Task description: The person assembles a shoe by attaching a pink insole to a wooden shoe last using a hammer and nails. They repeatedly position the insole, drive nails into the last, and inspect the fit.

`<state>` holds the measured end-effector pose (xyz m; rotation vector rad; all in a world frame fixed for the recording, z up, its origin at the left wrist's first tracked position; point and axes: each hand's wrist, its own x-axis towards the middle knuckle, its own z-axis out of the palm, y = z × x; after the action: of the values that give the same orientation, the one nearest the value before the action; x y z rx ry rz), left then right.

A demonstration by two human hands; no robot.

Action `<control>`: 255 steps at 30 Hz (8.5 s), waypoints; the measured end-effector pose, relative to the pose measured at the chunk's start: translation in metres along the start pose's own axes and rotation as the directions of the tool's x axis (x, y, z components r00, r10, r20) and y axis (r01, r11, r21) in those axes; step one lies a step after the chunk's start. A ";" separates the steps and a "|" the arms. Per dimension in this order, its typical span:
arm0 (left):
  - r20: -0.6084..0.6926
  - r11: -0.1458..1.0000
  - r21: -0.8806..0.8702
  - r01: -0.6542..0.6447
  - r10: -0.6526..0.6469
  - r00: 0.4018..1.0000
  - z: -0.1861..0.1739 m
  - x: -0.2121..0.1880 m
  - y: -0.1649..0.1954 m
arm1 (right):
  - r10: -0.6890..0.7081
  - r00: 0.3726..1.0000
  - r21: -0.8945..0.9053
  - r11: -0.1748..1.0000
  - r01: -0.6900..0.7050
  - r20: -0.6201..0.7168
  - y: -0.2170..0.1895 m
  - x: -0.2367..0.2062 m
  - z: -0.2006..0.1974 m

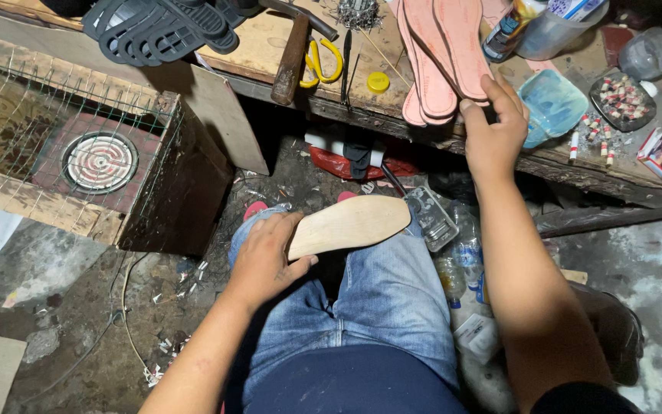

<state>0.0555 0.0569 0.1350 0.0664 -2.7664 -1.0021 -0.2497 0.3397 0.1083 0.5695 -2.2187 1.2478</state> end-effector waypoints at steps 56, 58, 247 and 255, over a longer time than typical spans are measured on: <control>0.117 0.550 -0.817 0.172 -0.135 0.984 0.021 -0.043 -0.067 | -0.324 0.452 0.234 0.941 0.244 0.831 -0.176 -0.122 0.047; 0.113 0.536 -0.827 0.167 -0.131 0.985 0.020 -0.045 -0.067 | -0.346 0.447 0.247 0.932 0.267 0.825 -0.178 -0.122 0.048; 0.022 0.946 -0.282 0.159 -0.159 0.987 -0.008 -0.030 -0.032 | -0.087 0.662 0.089 0.996 0.031 0.745 -0.142 -0.114 -0.020; 0.054 0.641 -0.756 0.135 -0.144 0.988 0.008 -0.042 -0.057 | -0.212 0.457 0.155 0.975 0.159 0.864 -0.140 -0.111 0.001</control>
<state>0.0935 0.0224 0.0854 0.1590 -2.1069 -2.1086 -0.0819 0.2823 0.1291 1.7768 -2.7811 0.9713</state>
